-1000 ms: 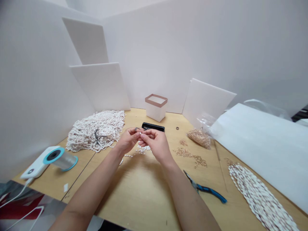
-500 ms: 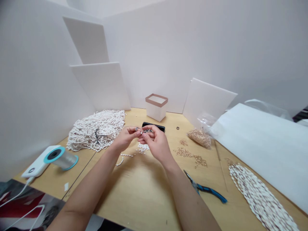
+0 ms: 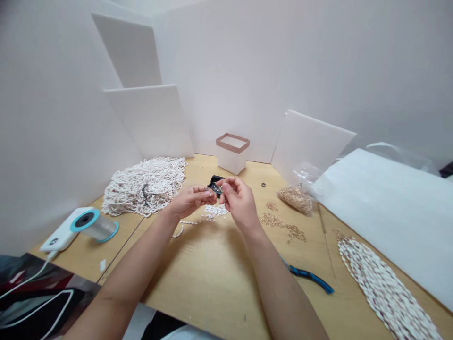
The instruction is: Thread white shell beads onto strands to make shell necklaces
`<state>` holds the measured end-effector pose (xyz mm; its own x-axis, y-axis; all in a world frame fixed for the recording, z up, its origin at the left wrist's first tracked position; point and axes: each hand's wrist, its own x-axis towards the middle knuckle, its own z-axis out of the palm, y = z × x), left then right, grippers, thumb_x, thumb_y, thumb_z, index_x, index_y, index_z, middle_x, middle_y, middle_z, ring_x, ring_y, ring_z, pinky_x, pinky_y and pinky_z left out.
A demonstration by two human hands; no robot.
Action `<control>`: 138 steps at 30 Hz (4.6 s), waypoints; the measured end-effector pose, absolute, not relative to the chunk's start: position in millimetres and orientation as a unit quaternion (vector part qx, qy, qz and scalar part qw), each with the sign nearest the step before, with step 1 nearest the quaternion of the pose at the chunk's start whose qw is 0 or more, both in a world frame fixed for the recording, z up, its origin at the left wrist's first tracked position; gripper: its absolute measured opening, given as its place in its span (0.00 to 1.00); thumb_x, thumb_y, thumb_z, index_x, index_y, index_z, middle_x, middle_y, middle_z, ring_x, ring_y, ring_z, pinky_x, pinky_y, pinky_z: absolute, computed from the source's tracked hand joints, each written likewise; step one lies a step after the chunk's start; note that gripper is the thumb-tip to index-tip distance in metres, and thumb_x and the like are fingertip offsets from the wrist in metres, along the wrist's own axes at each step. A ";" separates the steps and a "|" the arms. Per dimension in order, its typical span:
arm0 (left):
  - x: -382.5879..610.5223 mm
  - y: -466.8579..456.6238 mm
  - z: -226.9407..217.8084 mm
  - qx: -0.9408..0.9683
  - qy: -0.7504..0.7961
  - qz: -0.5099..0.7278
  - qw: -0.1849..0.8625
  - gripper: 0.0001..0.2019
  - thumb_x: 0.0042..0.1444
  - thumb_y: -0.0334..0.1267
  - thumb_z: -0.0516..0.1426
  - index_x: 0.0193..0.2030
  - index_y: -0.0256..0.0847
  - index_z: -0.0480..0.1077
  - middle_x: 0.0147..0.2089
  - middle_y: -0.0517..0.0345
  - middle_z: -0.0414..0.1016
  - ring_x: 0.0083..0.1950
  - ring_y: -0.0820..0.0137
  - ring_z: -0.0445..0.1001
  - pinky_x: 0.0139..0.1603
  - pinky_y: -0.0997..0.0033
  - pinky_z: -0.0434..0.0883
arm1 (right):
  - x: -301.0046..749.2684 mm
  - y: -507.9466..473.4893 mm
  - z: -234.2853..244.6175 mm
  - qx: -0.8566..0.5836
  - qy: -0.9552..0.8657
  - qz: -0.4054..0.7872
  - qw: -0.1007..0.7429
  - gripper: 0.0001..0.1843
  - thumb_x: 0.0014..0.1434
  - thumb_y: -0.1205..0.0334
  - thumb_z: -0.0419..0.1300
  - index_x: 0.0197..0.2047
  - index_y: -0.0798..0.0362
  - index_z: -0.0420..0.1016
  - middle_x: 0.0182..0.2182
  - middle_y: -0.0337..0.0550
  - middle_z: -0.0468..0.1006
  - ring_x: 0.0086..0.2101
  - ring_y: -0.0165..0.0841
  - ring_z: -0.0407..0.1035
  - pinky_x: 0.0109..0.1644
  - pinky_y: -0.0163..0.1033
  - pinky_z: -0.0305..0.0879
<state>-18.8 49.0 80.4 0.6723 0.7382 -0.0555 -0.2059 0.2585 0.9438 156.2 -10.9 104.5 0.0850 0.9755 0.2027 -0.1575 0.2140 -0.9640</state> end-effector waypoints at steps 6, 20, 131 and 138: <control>-45.6 55.3 69.1 0.447 0.298 0.280 0.796 0.12 0.49 0.41 0.66 0.31 0.33 0.72 0.33 0.52 0.77 0.34 0.70 0.77 0.44 0.67 0.72 | 172.8 -7.0 112.8 -0.372 -0.381 0.486 0.694 0.19 0.53 0.48 0.66 0.37 0.48 0.61 0.28 0.36 0.75 0.20 0.26 0.64 0.18 0.31 0.50; -99.6 59.3 61.0 0.552 0.374 0.242 0.704 0.15 0.50 0.46 0.64 0.33 0.33 0.73 0.32 0.53 0.75 0.26 0.77 0.70 0.28 0.77 0.65 | 195.6 -2.8 111.1 -0.370 -0.345 0.453 0.734 0.18 0.51 0.54 0.68 0.34 0.49 0.63 0.24 0.32 0.66 0.21 0.25 0.61 0.21 0.31 0.52; -23.0 54.5 106.2 0.613 0.220 0.357 0.670 0.13 0.47 0.43 0.67 0.34 0.34 0.76 0.35 0.55 0.72 0.33 0.73 0.69 0.38 0.72 0.65 | 141.3 -22.5 111.4 -0.458 -0.526 0.464 0.545 0.15 0.54 0.50 0.66 0.30 0.55 0.76 0.26 0.43 0.77 0.29 0.33 0.70 0.36 0.39 0.66; -25.3 55.4 109.5 0.632 0.214 0.346 0.660 0.11 0.51 0.40 0.65 0.35 0.34 0.75 0.36 0.54 0.72 0.34 0.72 0.71 0.39 0.72 0.67 | 141.4 -22.0 110.0 -0.461 -0.524 0.465 0.545 0.15 0.54 0.50 0.66 0.31 0.55 0.76 0.26 0.43 0.77 0.29 0.33 0.70 0.36 0.39 0.66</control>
